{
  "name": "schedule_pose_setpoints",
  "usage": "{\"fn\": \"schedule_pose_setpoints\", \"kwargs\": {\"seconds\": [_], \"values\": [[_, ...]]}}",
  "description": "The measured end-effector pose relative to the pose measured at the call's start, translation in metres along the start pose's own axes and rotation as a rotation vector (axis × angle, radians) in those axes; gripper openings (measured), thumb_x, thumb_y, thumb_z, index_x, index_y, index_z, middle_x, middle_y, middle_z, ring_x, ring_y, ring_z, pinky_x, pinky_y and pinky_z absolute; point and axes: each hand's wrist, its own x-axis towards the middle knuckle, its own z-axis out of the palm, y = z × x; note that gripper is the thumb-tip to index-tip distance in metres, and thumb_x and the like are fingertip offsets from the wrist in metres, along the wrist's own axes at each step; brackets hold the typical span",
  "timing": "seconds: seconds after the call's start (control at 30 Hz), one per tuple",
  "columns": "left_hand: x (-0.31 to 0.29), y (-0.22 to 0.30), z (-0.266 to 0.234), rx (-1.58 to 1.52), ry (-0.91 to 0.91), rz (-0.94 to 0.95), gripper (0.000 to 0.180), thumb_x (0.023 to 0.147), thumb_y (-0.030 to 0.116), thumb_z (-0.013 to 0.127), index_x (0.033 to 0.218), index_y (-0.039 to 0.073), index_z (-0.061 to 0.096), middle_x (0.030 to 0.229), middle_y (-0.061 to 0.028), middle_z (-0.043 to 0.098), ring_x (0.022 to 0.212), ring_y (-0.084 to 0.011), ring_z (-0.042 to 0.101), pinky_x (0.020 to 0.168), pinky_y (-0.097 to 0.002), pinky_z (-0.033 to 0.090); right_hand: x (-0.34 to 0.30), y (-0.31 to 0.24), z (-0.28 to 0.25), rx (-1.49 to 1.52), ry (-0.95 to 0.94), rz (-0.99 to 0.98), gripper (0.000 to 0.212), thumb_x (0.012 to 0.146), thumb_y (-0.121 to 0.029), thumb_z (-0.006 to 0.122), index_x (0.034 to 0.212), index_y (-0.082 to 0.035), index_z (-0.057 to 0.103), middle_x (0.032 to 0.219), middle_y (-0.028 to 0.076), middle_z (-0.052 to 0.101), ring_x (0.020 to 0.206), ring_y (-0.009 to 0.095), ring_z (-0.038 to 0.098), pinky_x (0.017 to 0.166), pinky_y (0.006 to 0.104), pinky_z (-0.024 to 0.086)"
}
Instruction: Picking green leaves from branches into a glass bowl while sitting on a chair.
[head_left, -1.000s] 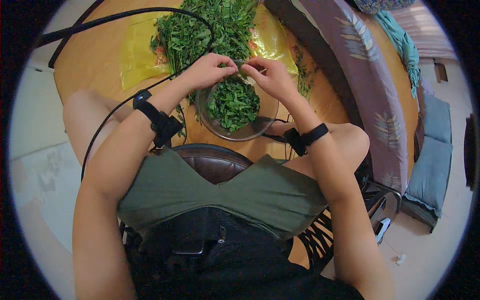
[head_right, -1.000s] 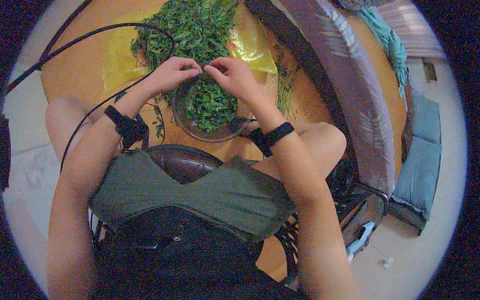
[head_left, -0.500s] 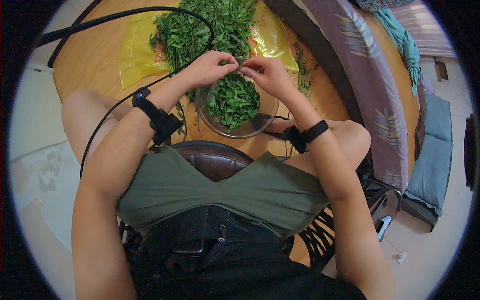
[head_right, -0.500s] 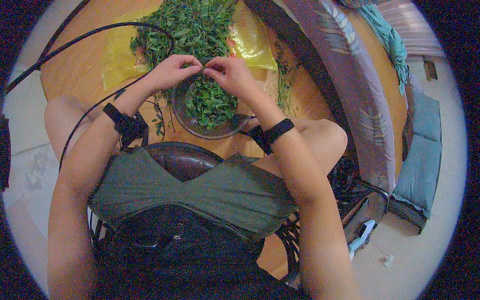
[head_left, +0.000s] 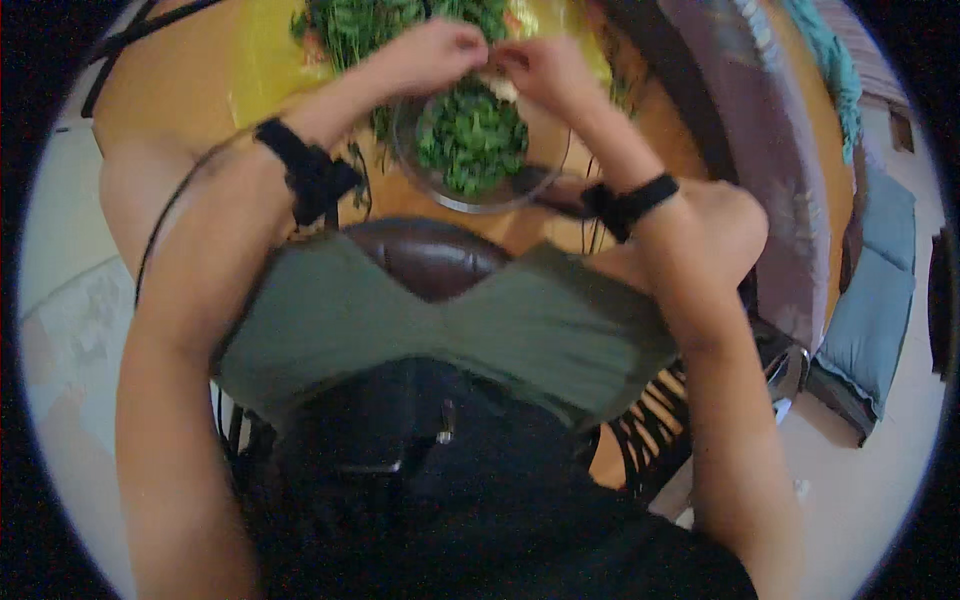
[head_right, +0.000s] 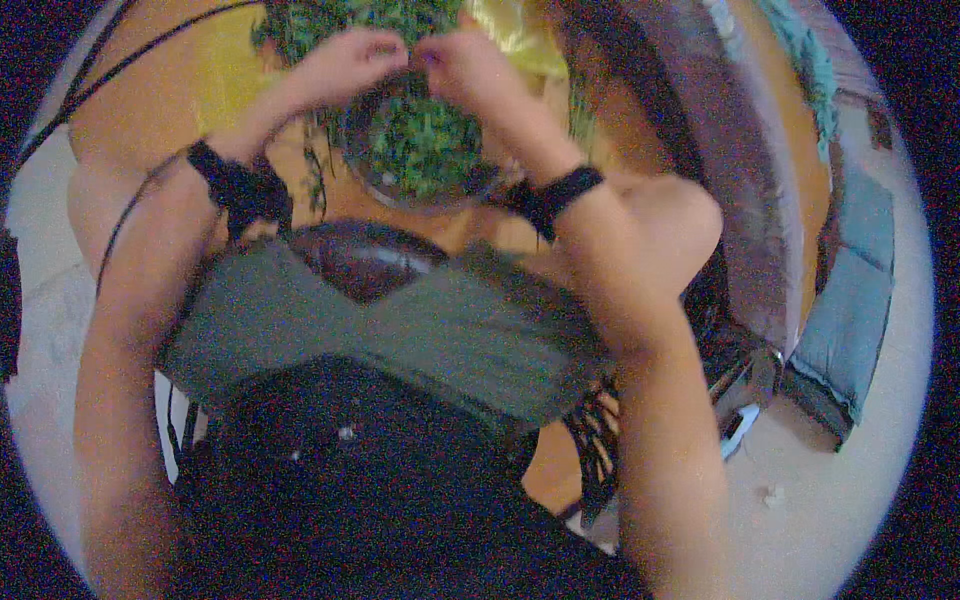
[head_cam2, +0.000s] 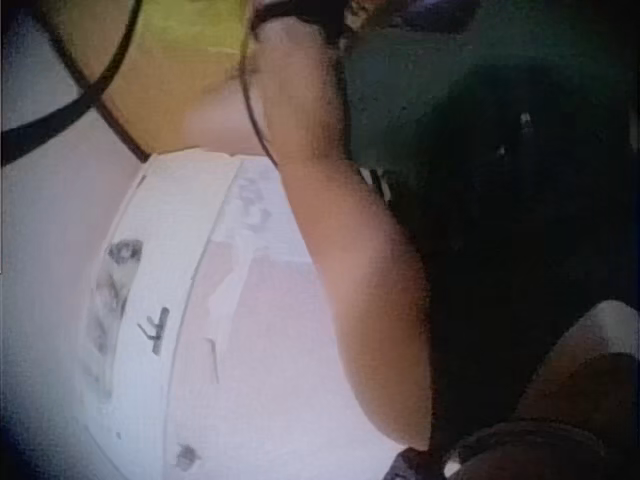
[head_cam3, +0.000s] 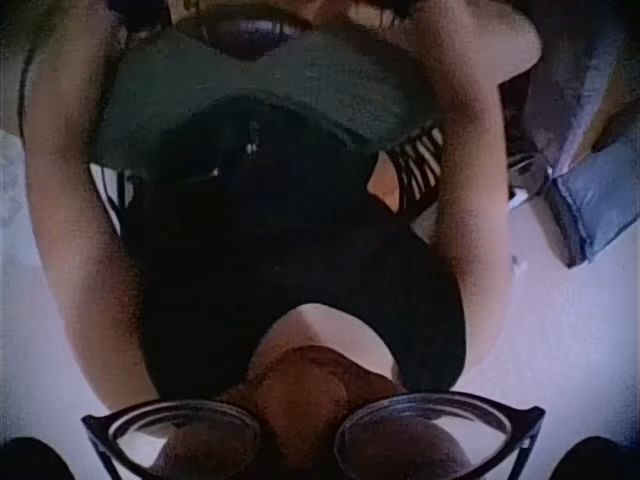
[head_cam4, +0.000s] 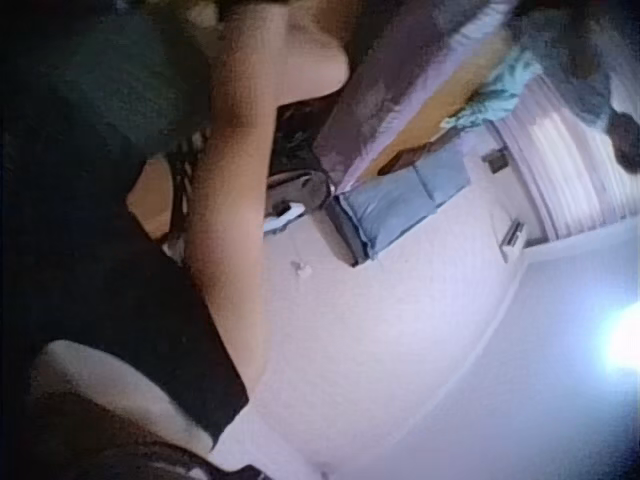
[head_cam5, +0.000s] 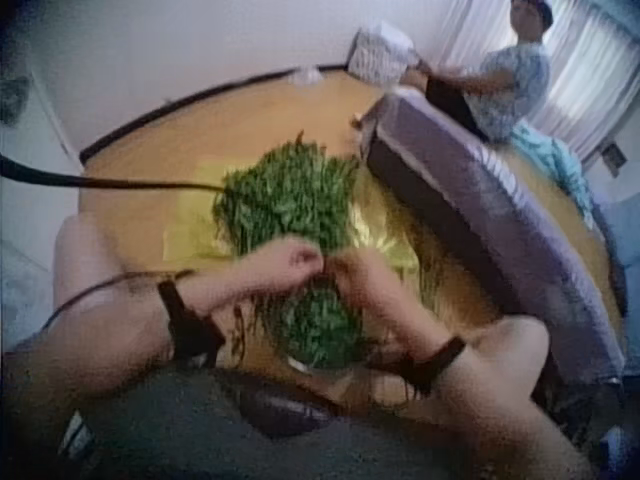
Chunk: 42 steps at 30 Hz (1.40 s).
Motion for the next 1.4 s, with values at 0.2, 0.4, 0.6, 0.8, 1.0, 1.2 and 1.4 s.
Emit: {"fn": "schedule_pose_setpoints", "kwargs": {"seconds": [0.2, 0.4, 0.6, 0.8, 1.0, 1.2, 1.4], "values": [[-0.002, -0.01, 0.008, -0.077, 0.062, -0.155, 0.029, 0.088, 0.033, 0.056, 0.097, 0.007, 0.063, 0.072, -0.0061, 0.057, 0.066, -0.0148, 0.052, 0.063, -0.0324, 0.044, 0.006, -0.003, 0.005, 0.021, 0.07, -0.061, 0.017, 0.082, -0.019, 0.063, 0.093, -0.009, 0.071, 0.08, 0.018, 0.065, 0.073, 0.035, 0.064, 0.065, 0.038, 0.052], [-0.017, 0.032, -0.003, -0.254, 0.047, -0.17, 0.023, 0.088, 0.027, 0.058, 0.093, 0.004, 0.06, 0.078, -0.0055, 0.06, 0.073, -0.0132, 0.054, 0.07, -0.03, 0.046, -0.008, 0.028, 0.006, -0.096, 0.049, 0.103, 0.017, 0.081, -0.02, 0.064, 0.088, -0.006, 0.07, 0.075, 0.02, 0.063, 0.066, 0.037, 0.062, 0.063, 0.0422, 0.05], [-0.006, 0.027, -0.006, -0.288, 0.165, -0.306, 0.023, 0.091, 0.027, 0.054, 0.097, 0.005, 0.058, 0.085, -0.0093, 0.062, 0.075, -0.0192, 0.058, 0.071, -0.0336, 0.047, 0.007, 0.058, 0.037, -0.073, -0.066, 0.231, 0.025, 0.078, -0.02, 0.065, 0.1, -0.008, 0.066, 0.084, 0.02, 0.066, 0.075, 0.039, 0.063, 0.069, 0.0448, 0.051], [-0.004, 0.026, -0.006, -0.451, 0.377, -0.275, 0.03, 0.094, 0.032, 0.048, 0.101, 0.003, 0.053, 0.085, -0.0149, 0.062, 0.081, -0.0296, 0.059, 0.077, -0.0372, 0.047, 0.013, -0.02, 0.041, 0.39, -0.558, 0.052, 0.052, 0.082, -0.032, 0.072, 0.123, -0.005, 0.055, 0.106, 0.015, 0.066, 0.094, 0.022, 0.063, 0.082, 0.0361, 0.05], [-0.012, 0.025, -0.015, -0.714, 0.592, -0.282, 0.02, 0.097, 0.025, 0.046, 0.095, 0.006, 0.051, 0.079, -0.0057, 0.054, 0.069, -0.017, 0.053, 0.066, -0.0325, 0.045, 0.007, -0.047, 0.054, 0.489, -0.392, -0.077, 0.045, 0.085, -0.032, 0.069, 0.117, -0.002, 0.06, 0.103, 0.01, 0.067, 0.08, 0.018, 0.063, 0.073, 0.0316, 0.051], [-0.016, 0.031, -0.027, -0.938, 0.726, -0.173, 0.02, 0.101, 0.028, 0.042, 0.104, 0.01, 0.05, 0.083, 0.0017, 0.045, 0.067, -0.0061, 0.043, 0.061, -0.0213, 0.04, -0.006, -0.055, 0.064, 0.817, -0.383, -0.231, 0.033, 0.089, -0.027, 0.064, 0.108, 0.0, 0.062, 0.088, 0.006, 0.069, 0.078, 0.015, 0.064, 0.07, 0.0304, 0.051], [-0.007, 0.066, -0.04, -0.182, 0.793, 0.241, 0.045, 0.097, 0.026, 0.048, 0.138, 0.01, 0.039, 0.133, -0.0137, 0.043, 0.125, -0.0252, 0.039, 0.106, -0.0373, 0.029, 0.019, -0.016, 0.004, 0.701, -0.026, 0.164, 0.017, 0.094, -0.014, 0.054, 0.099, -0.001, 0.065, 0.084, 0.005, 0.067, 0.068, 0.012, 0.063, 0.062, 0.0278, 0.051]]}}
